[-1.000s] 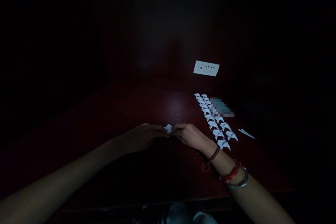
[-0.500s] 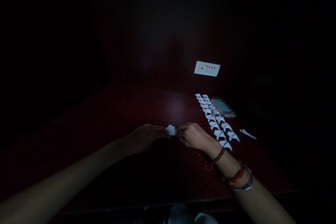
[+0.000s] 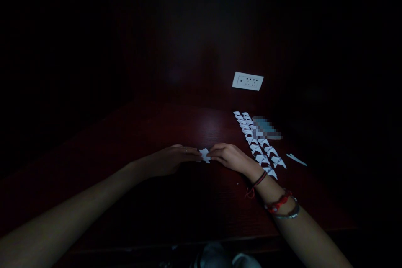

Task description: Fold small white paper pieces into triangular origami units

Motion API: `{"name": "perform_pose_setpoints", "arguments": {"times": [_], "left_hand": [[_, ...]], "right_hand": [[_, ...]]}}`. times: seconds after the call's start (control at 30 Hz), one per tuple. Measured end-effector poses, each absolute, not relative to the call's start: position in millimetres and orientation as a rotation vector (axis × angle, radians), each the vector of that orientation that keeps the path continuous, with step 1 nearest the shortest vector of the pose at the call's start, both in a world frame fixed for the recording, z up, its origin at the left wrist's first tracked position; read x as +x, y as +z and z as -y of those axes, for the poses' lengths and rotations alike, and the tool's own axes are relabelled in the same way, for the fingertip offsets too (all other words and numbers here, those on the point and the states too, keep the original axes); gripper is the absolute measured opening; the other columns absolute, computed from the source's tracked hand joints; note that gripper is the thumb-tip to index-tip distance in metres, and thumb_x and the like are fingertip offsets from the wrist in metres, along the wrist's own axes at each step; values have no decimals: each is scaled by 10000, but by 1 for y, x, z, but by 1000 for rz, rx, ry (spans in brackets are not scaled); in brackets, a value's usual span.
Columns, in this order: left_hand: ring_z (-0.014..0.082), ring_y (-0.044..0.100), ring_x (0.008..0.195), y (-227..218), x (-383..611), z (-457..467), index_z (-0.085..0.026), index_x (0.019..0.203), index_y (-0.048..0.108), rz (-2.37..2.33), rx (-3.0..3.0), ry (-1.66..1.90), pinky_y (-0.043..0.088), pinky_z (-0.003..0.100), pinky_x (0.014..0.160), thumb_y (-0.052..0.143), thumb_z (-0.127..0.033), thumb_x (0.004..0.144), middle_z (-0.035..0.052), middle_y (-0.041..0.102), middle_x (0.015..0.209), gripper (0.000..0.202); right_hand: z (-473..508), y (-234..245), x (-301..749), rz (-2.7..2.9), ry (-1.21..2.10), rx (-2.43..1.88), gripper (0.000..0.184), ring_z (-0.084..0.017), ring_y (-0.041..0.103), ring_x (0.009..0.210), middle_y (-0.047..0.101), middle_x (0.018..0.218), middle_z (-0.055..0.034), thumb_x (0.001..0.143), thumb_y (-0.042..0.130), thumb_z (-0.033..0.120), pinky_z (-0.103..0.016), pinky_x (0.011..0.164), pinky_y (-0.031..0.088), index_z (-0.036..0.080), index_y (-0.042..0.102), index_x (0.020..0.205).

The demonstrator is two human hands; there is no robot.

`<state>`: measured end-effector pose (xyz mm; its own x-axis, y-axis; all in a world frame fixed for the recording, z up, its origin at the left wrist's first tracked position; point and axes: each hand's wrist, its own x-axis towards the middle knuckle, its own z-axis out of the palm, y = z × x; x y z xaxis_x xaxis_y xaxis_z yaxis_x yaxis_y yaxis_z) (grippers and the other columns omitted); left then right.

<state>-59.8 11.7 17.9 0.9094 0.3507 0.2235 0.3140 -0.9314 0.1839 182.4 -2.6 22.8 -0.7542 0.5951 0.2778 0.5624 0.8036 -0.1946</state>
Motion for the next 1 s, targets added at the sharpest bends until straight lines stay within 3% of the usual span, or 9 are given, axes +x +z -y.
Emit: {"name": "perform_pose_setpoints", "arguments": {"times": [0.23, 0.43, 0.6, 1.0], "left_hand": [[148, 378, 1143, 12, -63, -18, -256, 1171, 430, -516, 2855, 367, 318, 332, 928, 316, 112, 611, -8, 409, 1263, 680], [155, 392, 1133, 15, -61, -15, -259, 1242, 332, -535, 2823, 395, 322, 352, 927, 349, 93, 652, 8, 429, 1248, 688], [137, 379, 1148, 19, -59, -16, -289, 1207, 394, -434, 2814, 380, 307, 338, 954, 309, 114, 674, -15, 403, 1271, 674], [141, 387, 1145, 14, -61, -18, -240, 1136, 464, -488, 2812, 404, 323, 335, 942, 343, 103, 668, 11, 429, 1251, 593]], "right_hand": [[3, 24, 184, 2652, 146, -884, 247, -129, 533, 876, 560, 974, -53, 806, 472, 220, -236, 767, 410, 189, 568, 1032], [4, 25, 182, 2691, 107, -859, 253, -134, 520, 917, 563, 1001, -42, 808, 465, 286, -240, 786, 406, 200, 580, 1015], [5, 25, 181, 2696, 75, -826, 268, -138, 514, 928, 573, 993, -41, 801, 467, 321, -255, 799, 405, 195, 583, 1007], [6, 26, 181, 2707, 104, -801, 270, -134, 531, 903, 578, 992, -53, 806, 467, 297, -254, 799, 408, 170, 572, 1020]]}}
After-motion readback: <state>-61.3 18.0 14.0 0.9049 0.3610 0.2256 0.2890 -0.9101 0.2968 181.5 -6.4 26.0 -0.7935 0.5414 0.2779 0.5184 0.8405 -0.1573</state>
